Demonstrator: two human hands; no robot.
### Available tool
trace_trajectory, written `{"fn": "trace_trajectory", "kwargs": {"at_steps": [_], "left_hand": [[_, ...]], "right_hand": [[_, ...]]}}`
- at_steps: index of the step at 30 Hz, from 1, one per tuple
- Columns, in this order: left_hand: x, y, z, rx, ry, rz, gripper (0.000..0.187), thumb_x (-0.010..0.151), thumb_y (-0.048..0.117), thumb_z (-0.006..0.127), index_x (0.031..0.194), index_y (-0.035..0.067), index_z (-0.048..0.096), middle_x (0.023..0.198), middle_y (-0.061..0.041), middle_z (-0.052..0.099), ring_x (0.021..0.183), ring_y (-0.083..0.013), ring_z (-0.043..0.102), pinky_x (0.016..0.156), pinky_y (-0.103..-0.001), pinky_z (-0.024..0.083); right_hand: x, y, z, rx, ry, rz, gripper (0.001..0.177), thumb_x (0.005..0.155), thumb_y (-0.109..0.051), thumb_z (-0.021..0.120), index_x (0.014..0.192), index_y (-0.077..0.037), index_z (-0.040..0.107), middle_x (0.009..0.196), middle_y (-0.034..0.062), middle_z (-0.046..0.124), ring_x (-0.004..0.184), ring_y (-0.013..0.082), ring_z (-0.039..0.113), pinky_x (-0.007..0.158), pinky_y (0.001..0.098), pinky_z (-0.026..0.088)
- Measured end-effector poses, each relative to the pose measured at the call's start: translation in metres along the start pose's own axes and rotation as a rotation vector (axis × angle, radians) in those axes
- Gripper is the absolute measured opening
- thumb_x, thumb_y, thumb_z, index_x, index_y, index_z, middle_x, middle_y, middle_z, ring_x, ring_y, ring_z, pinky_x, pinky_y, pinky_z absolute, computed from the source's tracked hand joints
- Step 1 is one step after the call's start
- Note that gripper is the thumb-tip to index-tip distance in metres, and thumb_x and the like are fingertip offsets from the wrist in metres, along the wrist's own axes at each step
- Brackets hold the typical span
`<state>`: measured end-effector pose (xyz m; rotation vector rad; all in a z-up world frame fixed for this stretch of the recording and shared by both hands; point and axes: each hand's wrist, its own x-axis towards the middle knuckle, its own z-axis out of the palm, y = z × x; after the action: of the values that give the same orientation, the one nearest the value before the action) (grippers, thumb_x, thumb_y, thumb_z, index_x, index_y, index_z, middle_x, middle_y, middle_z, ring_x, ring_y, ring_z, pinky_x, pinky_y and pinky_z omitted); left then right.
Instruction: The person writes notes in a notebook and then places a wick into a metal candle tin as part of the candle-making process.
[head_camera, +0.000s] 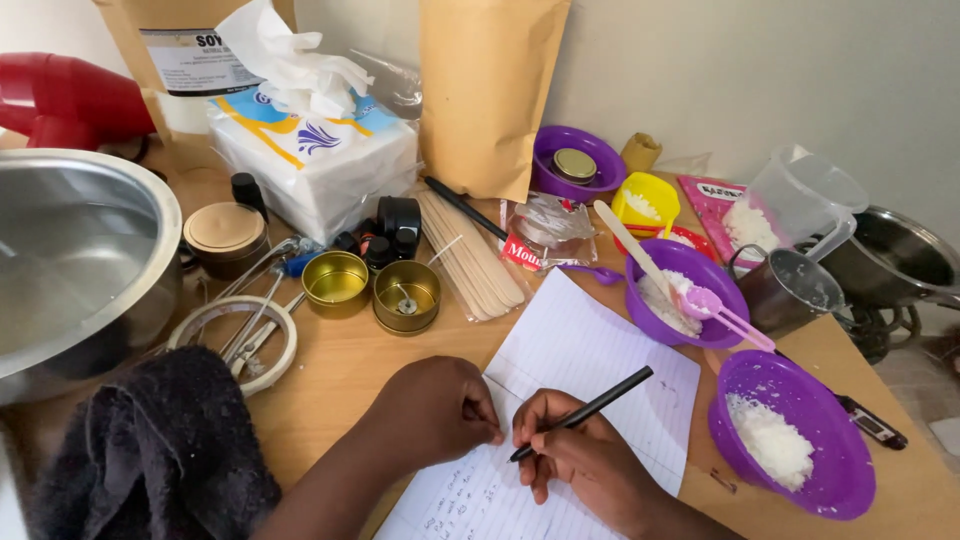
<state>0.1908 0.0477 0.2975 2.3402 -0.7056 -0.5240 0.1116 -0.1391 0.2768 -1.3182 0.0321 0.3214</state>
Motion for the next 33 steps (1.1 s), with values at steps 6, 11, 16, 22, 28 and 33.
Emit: {"fn": "trace_trajectory", "kwargs": {"at_steps": [6,11,16,22,28,33], "left_hand": [[-0.003,0.009,-0.005,0.024,-0.018,-0.064,0.008,0.068,0.033,0.076,0.064,0.029,0.071,0.067,0.018,0.065,0.067,-0.0031,0.060,0.060,-0.024,0.043],[0.000,0.005,0.002,0.049,0.039,-0.033,0.011,0.066,0.033,0.072,0.060,0.026,0.066,0.068,0.016,0.064,0.068,-0.0051,0.060,0.059,-0.026,0.044],[0.000,0.006,0.001,0.048,0.018,-0.053,0.015,0.067,0.036,0.075,0.061,0.025,0.066,0.069,0.016,0.064,0.068,-0.0055,0.060,0.059,-0.026,0.043],[-0.002,0.007,-0.001,0.049,0.006,-0.055,0.016,0.069,0.035,0.075,0.061,0.024,0.066,0.067,0.015,0.064,0.065,-0.0058,0.059,0.057,-0.026,0.042],[0.000,0.007,0.001,0.032,0.040,-0.033,0.011,0.067,0.034,0.071,0.062,0.026,0.066,0.071,0.015,0.064,0.068,-0.0055,0.060,0.059,-0.026,0.043],[0.002,0.001,0.008,0.031,0.052,-0.017,0.013,0.068,0.031,0.070,0.060,0.025,0.064,0.066,0.014,0.063,0.065,-0.0079,0.059,0.059,-0.027,0.043]], "right_hand": [[0.000,-0.005,0.008,-0.103,0.138,0.073,0.012,0.083,0.000,0.065,0.076,0.000,0.055,0.066,0.0113,0.054,0.053,0.0215,0.058,0.041,0.0312,0.043],[0.001,-0.007,0.011,-0.132,0.163,0.107,0.009,0.085,0.002,0.061,0.085,-0.002,0.053,0.063,0.0106,0.050,0.047,0.0188,0.053,0.038,0.0284,0.037],[0.002,-0.008,0.010,-0.110,0.170,0.146,0.008,0.083,0.004,0.059,0.086,-0.002,0.055,0.068,0.0092,0.052,0.048,0.0189,0.052,0.039,0.0282,0.036],[0.002,-0.011,0.012,-0.112,0.169,0.149,0.005,0.082,0.004,0.059,0.086,0.000,0.058,0.069,0.0102,0.053,0.050,0.0195,0.054,0.040,0.0284,0.037],[0.002,-0.007,0.007,-0.082,0.142,0.149,0.012,0.089,-0.008,0.060,0.081,0.000,0.055,0.070,0.0126,0.055,0.055,0.0212,0.057,0.042,0.0301,0.040],[0.005,0.002,0.001,-0.041,0.171,0.088,0.012,0.083,0.002,0.066,0.081,0.000,0.054,0.068,0.0130,0.055,0.056,0.0246,0.060,0.045,0.0328,0.043]]}}
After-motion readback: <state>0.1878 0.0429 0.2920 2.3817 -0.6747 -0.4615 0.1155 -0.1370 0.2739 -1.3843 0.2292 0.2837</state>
